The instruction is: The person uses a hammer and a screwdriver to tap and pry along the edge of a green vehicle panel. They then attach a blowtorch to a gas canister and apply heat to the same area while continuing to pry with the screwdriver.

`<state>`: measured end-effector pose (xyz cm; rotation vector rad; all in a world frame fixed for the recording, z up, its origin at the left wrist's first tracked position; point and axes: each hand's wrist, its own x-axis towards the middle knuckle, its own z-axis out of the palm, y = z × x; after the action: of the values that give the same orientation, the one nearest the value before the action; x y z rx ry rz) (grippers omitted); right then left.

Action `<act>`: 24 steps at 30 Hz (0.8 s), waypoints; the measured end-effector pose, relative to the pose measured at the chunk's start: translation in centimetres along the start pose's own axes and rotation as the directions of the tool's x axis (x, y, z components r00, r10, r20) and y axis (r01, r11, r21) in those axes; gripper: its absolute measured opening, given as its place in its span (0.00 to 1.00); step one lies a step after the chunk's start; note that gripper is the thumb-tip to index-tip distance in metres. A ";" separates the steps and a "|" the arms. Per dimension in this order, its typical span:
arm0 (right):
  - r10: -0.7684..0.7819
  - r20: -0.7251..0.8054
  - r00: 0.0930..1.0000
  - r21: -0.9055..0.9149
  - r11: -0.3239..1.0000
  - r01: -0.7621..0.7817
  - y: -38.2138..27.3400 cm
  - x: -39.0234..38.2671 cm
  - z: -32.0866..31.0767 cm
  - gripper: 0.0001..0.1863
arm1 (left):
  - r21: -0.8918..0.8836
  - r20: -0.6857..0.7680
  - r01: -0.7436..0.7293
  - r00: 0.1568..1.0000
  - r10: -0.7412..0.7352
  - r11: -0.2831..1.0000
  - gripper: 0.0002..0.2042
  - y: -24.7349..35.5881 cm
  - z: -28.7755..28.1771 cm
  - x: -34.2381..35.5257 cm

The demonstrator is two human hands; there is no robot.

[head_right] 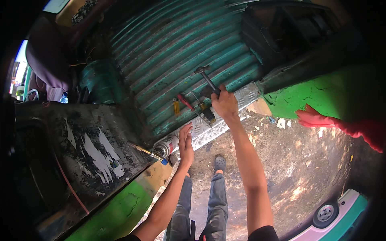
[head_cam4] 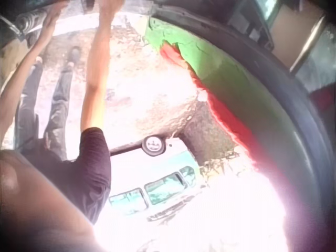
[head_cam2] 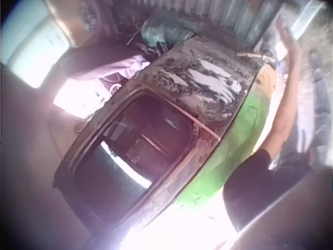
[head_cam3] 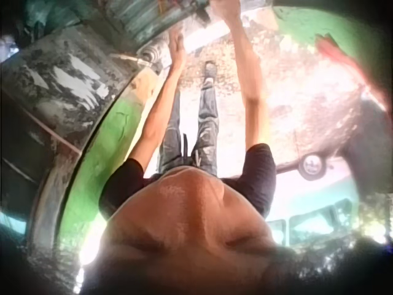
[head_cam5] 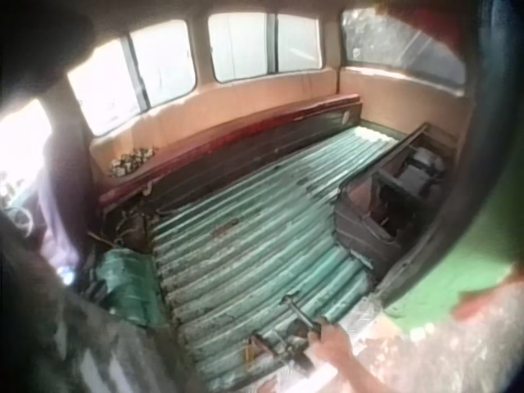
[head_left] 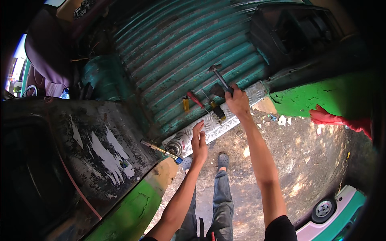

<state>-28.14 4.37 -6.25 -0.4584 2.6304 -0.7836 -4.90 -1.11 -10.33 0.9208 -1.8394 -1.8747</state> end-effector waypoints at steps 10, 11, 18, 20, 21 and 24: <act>0.323 0.168 0.931 0.763 0.555 -0.330 7.6 -15.0 3.1 0.14 | 0.086 0.076 0.007 0.997 -0.014 0.996 0.12 0.9 -0.4 -2.7; 0.352 0.201 0.914 0.818 0.453 -0.354 7.8 -16.0 3.2 0.15 | 0.096 0.088 0.000 0.996 -0.009 0.995 0.11 0.8 -0.4 -2.3; 0.383 0.187 0.905 0.859 0.383 -0.339 7.9 -17.8 2.2 0.26 | 0.181 0.089 -0.062 0.995 0.046 0.981 0.17 1.5 2.5 2.1; 0.315 -0.023 0.949 0.851 0.505 -0.147 9.6 -17.6 2.6 0.25 | 0.189 0.099 -0.107 0.991 0.089 0.976 0.20 1.7 4.5 3.3; 0.263 -0.115 0.958 0.836 0.547 -0.050 9.0 -17.4 2.9 0.25 | 0.275 0.142 -0.163 0.981 0.128 0.948 0.27 1.3 4.3 4.2; 0.387 0.152 0.910 0.867 0.389 -0.310 8.3 -17.9 1.5 0.23 | 0.509 0.145 -0.213 0.976 0.160 0.834 0.35 0.2 4.4 5.3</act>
<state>-13.38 17.43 -7.85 0.4380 1.8285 -1.8334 -11.72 -1.39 -11.45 0.7744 -2.4666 -1.3359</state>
